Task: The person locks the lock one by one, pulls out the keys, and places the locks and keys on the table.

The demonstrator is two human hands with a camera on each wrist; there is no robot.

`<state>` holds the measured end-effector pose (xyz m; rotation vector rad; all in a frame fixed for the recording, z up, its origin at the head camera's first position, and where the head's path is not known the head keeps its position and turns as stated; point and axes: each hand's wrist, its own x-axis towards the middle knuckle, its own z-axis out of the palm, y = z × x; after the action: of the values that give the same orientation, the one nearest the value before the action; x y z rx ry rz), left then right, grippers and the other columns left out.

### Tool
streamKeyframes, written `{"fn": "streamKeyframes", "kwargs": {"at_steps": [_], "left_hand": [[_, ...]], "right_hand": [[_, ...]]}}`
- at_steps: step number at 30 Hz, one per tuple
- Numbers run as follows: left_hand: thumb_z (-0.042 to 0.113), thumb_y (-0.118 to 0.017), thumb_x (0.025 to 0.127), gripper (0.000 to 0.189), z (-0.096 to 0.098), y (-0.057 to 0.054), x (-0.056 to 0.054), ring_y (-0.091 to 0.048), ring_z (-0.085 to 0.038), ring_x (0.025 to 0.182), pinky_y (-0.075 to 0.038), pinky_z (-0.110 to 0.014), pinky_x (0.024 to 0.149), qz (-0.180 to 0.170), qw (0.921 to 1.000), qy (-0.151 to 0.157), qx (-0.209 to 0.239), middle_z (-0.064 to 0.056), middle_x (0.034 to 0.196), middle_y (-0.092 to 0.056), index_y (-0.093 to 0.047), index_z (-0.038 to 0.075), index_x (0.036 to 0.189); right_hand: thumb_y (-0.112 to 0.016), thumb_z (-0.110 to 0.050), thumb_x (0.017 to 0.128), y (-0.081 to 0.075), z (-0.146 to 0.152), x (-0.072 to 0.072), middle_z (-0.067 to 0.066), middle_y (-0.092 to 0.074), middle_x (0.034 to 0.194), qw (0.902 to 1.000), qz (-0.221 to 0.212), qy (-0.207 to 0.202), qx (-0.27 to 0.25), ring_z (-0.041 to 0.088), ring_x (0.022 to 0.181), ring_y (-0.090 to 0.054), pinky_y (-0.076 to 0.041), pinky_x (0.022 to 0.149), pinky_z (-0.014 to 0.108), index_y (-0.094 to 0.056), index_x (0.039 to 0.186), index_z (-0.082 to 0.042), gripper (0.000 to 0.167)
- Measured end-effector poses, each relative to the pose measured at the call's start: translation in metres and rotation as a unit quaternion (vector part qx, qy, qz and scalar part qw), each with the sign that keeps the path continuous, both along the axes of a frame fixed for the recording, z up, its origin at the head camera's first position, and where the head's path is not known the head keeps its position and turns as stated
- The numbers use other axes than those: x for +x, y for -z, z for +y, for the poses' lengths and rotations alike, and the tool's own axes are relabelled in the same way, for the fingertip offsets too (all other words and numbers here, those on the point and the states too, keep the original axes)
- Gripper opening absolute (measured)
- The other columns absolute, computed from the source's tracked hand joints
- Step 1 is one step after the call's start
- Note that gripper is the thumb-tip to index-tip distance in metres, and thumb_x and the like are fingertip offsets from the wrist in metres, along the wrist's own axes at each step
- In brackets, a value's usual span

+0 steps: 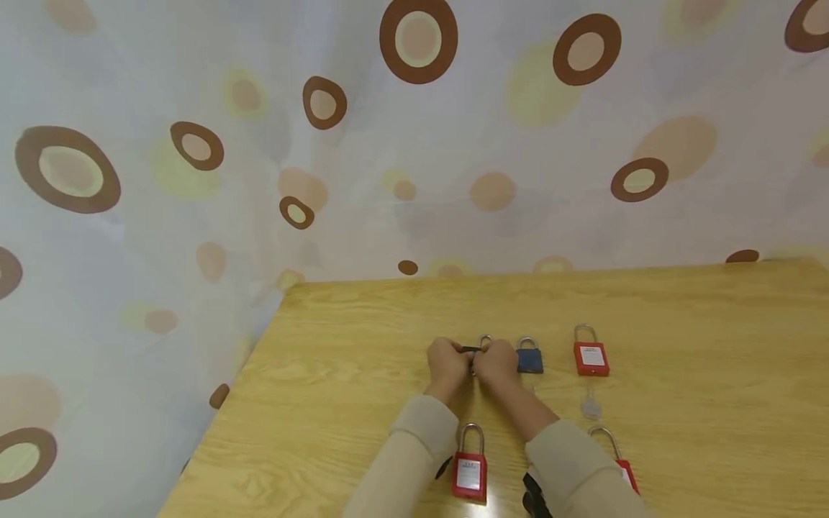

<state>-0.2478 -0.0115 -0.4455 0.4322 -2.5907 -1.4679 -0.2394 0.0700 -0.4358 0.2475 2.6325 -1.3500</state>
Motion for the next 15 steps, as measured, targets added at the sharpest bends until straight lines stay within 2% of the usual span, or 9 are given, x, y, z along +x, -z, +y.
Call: {"fn": "streamKeyframes", "kwargs": {"at_steps": [2, 4, 5, 7, 9, 11, 12, 13, 15], "left_hand": [[-0.009, -0.072, 0.071, 0.009, 0.0, -0.001, -0.001, -0.067, -0.027, 0.072, -0.056, -0.027, 0.061, 0.0, 0.9999, -0.005, 0.012, -0.021, 0.077, -0.066, -0.066, -0.011, 0.077], [-0.01, -0.071, 0.072, 0.011, -0.001, -0.002, -0.001, -0.067, -0.029, 0.074, -0.056, -0.026, 0.062, -0.003, 0.9993, -0.01, 0.035, -0.022, 0.08, -0.066, -0.065, -0.012, 0.079], [-0.01, -0.071, 0.072, 0.011, -0.001, -0.002, -0.002, -0.067, -0.028, 0.075, -0.056, -0.026, 0.062, -0.008, 0.9988, -0.011, 0.048, -0.022, 0.081, -0.065, -0.064, -0.012, 0.08], [-0.009, -0.07, 0.073, 0.01, -0.002, -0.003, -0.002, -0.067, -0.027, 0.077, -0.057, -0.026, 0.066, -0.027, 0.9951, -0.01, 0.094, -0.021, 0.083, -0.065, -0.063, -0.011, 0.081], [-0.006, -0.07, 0.075, 0.01, -0.004, -0.004, -0.002, -0.067, -0.024, 0.078, -0.056, -0.025, 0.068, -0.044, 0.9899, -0.001, 0.135, -0.019, 0.084, -0.065, -0.065, -0.011, 0.083], [-0.002, -0.07, 0.078, 0.011, -0.007, -0.008, 0.0, -0.066, -0.019, 0.076, -0.056, -0.024, 0.069, -0.063, 0.9799, 0.011, 0.189, -0.016, 0.085, -0.066, -0.065, -0.009, 0.085], [0.0, -0.069, 0.08, 0.012, -0.008, -0.009, 0.001, -0.065, -0.017, 0.076, -0.056, -0.023, 0.07, -0.07, 0.9739, 0.02, 0.215, -0.015, 0.086, -0.066, -0.065, -0.008, 0.088], [0.002, -0.068, 0.081, 0.014, -0.01, -0.011, 0.003, -0.065, -0.015, 0.075, -0.056, -0.023, 0.07, -0.07, 0.97, 0.03, 0.231, -0.014, 0.087, -0.066, -0.066, -0.008, 0.091], [0.004, -0.066, 0.084, 0.018, -0.014, -0.015, 0.007, -0.064, -0.013, 0.074, -0.056, -0.025, 0.072, -0.073, 0.9572, 0.051, 0.275, -0.014, 0.09, -0.066, -0.064, -0.008, 0.097]], "right_hand": [[-0.043, -0.007, 0.087, -0.001, 0.001, -0.002, 0.03, -0.059, 0.112, 0.9997, -0.015, -0.002, -0.019, 0.04, 0.102, -0.052, -0.049, 0.081, 0.04, -0.063, 0.106, 0.012, 0.033], [-0.045, -0.007, 0.088, -0.003, 0.001, -0.004, 0.029, -0.058, 0.111, 0.9982, -0.032, 0.003, -0.051, 0.037, 0.1, -0.051, -0.047, 0.078, 0.036, -0.062, 0.108, 0.012, 0.033], [-0.045, -0.008, 0.088, -0.004, 0.001, -0.004, 0.029, -0.057, 0.114, 0.9973, -0.037, 0.007, -0.063, 0.039, 0.104, -0.05, -0.047, 0.081, 0.038, -0.06, 0.111, 0.011, 0.034], [-0.046, -0.008, 0.089, -0.005, 0.001, -0.002, 0.032, -0.051, 0.123, 0.994, -0.043, 0.024, -0.097, 0.039, 0.108, -0.048, -0.047, 0.083, 0.037, -0.055, 0.119, 0.012, 0.037], [-0.044, -0.008, 0.091, -0.007, 0.002, 0.0, 0.031, -0.049, 0.124, 0.9903, -0.041, 0.044, -0.125, 0.036, 0.107, -0.048, -0.047, 0.075, 0.027, -0.052, 0.122, 0.012, 0.037], [-0.042, -0.008, 0.093, -0.01, 0.003, 0.004, 0.031, -0.046, 0.127, 0.987, -0.03, 0.061, -0.145, 0.035, 0.11, -0.048, -0.048, 0.074, 0.022, -0.048, 0.126, 0.01, 0.038], [-0.042, -0.008, 0.094, -0.012, 0.005, 0.006, 0.03, -0.048, 0.123, 0.9854, -0.022, 0.065, -0.156, 0.031, 0.105, -0.05, -0.045, 0.069, 0.018, -0.049, 0.125, 0.01, 0.036], [-0.042, -0.009, 0.095, -0.015, 0.006, 0.009, 0.027, -0.049, 0.122, 0.9844, -0.013, 0.065, -0.163, 0.028, 0.103, -0.052, -0.046, 0.068, 0.017, -0.048, 0.124, 0.009, 0.035], [-0.044, -0.01, 0.096, -0.022, 0.01, 0.015, 0.023, -0.053, 0.116, 0.9818, 0.004, 0.058, -0.181, 0.022, 0.096, -0.055, -0.047, 0.069, 0.016, -0.048, 0.123, 0.009, 0.033]]}}
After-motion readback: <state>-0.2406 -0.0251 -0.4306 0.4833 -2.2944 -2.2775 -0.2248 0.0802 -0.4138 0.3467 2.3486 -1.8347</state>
